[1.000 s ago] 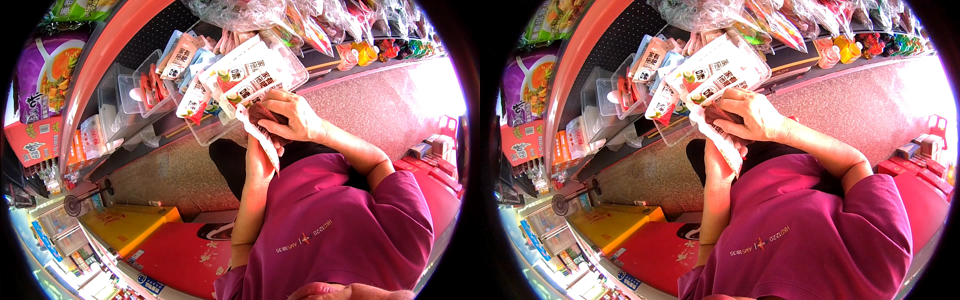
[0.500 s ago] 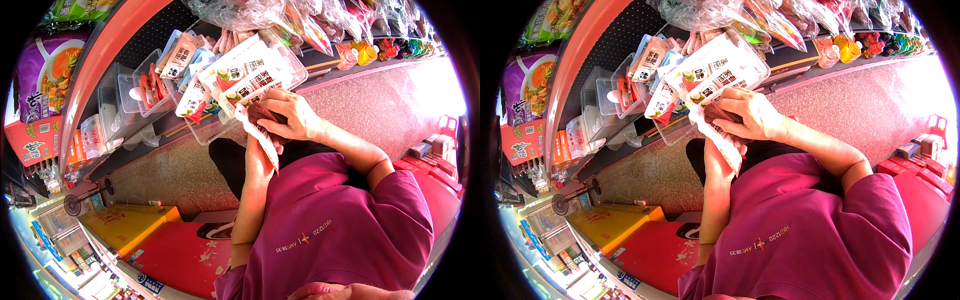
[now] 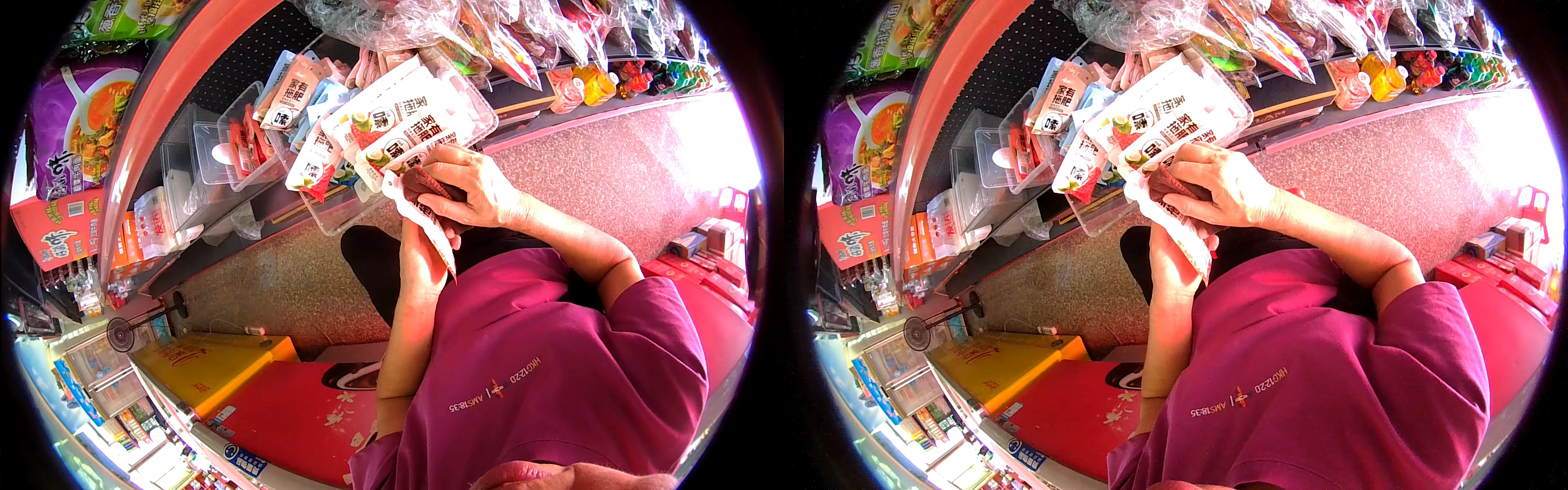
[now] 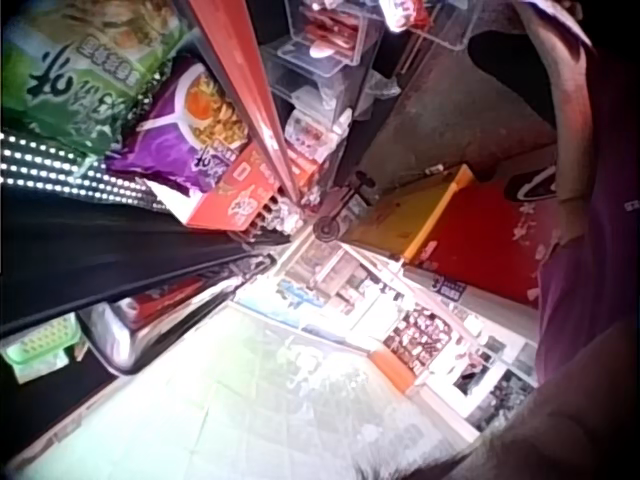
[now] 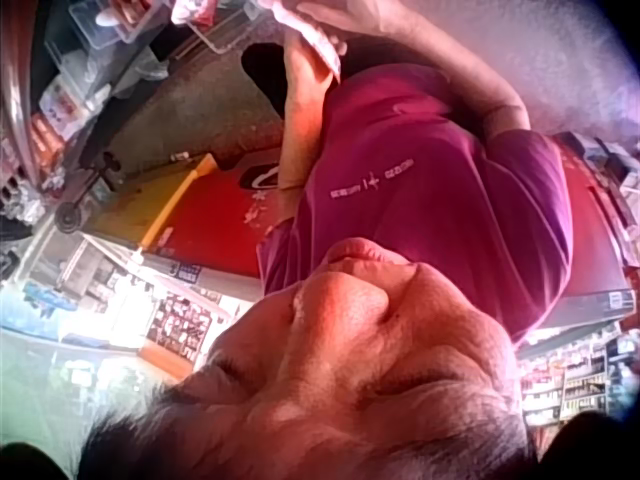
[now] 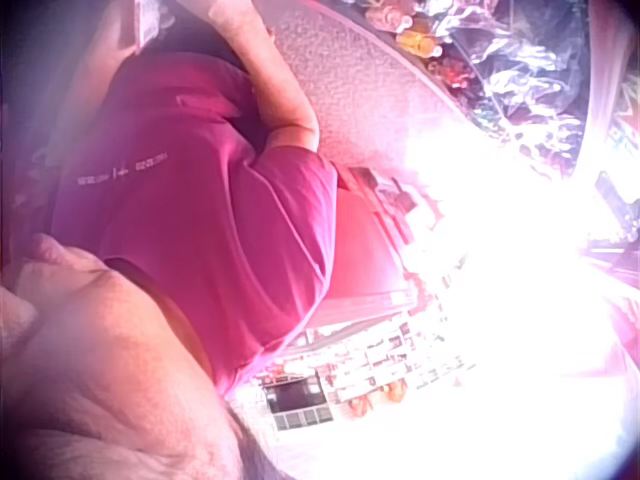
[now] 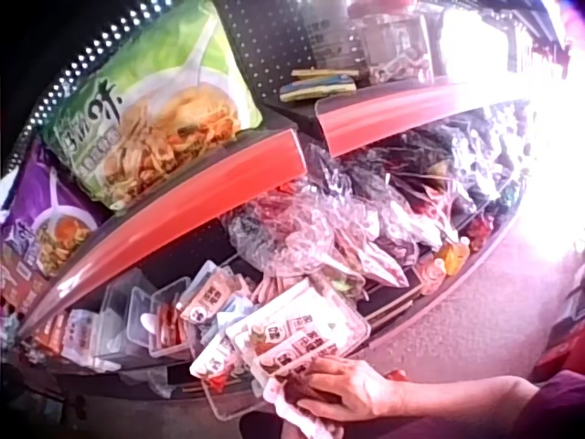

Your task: The person uses a dark cloth to wipe the surface of multiple small, white, rectangular packages held in a clear plastic tray. They handle the packages one by one, wiping them individually before placing them back into the tray.

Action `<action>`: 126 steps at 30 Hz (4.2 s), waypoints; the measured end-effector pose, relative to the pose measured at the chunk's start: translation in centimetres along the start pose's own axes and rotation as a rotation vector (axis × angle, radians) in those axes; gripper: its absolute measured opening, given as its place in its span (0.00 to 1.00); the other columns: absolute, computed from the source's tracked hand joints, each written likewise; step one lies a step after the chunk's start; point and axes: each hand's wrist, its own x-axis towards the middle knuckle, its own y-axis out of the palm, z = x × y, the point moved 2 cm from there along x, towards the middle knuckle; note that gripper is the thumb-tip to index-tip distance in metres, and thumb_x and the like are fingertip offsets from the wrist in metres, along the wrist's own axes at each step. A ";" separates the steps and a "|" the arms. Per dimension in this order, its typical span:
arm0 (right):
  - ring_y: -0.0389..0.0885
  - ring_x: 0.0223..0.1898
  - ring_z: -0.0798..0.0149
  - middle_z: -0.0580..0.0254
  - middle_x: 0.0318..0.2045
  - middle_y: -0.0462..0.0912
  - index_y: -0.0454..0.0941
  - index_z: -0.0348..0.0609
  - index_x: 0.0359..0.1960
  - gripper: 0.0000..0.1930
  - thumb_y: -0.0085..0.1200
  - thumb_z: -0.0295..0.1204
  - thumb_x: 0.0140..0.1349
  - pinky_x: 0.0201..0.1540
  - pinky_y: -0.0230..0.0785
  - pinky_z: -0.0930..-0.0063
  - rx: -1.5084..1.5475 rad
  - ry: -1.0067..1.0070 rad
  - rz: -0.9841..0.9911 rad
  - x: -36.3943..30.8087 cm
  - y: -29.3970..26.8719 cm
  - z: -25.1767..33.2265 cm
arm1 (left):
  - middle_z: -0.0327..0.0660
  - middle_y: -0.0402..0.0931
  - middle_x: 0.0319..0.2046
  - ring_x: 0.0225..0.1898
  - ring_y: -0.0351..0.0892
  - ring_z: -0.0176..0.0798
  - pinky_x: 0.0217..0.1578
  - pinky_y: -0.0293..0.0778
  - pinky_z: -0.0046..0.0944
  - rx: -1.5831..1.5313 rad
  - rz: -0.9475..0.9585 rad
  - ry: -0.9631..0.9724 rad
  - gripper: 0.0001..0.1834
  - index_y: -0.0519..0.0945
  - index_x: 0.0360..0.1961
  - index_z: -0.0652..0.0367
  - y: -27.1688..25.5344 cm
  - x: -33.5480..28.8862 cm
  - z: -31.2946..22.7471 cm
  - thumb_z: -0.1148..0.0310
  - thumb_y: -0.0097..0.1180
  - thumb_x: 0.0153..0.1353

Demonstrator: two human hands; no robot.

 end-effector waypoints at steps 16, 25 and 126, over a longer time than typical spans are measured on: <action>0.78 0.39 0.47 0.50 0.39 0.77 0.77 0.35 0.41 0.16 0.63 0.31 0.54 0.42 0.72 0.59 -0.023 0.006 -0.009 0.4 -0.1 0.7 | 0.32 0.72 0.31 0.27 0.72 0.29 0.23 0.73 0.32 -0.003 0.045 -0.010 0.25 0.72 0.51 0.53 -0.4 0.0 0.1 0.44 0.41 0.70; 0.78 0.38 0.48 0.51 0.36 0.75 0.77 0.37 0.39 0.15 0.61 0.36 0.57 0.40 0.73 0.59 -0.037 0.026 -0.015 0.6 0.2 1.0 | 0.32 0.72 0.31 0.25 0.71 0.28 0.18 0.70 0.32 -0.037 0.054 -0.081 0.25 0.72 0.51 0.52 -0.7 0.2 -0.1 0.44 0.39 0.70; 0.77 0.37 0.48 0.52 0.35 0.75 0.77 0.37 0.37 0.14 0.62 0.35 0.56 0.39 0.73 0.59 -0.047 -0.009 -0.033 0.4 0.4 0.9 | 0.34 0.73 0.40 0.28 0.72 0.28 0.23 0.72 0.31 -0.026 0.095 -0.030 0.29 0.70 0.55 0.54 -1.0 0.1 0.1 0.40 0.38 0.69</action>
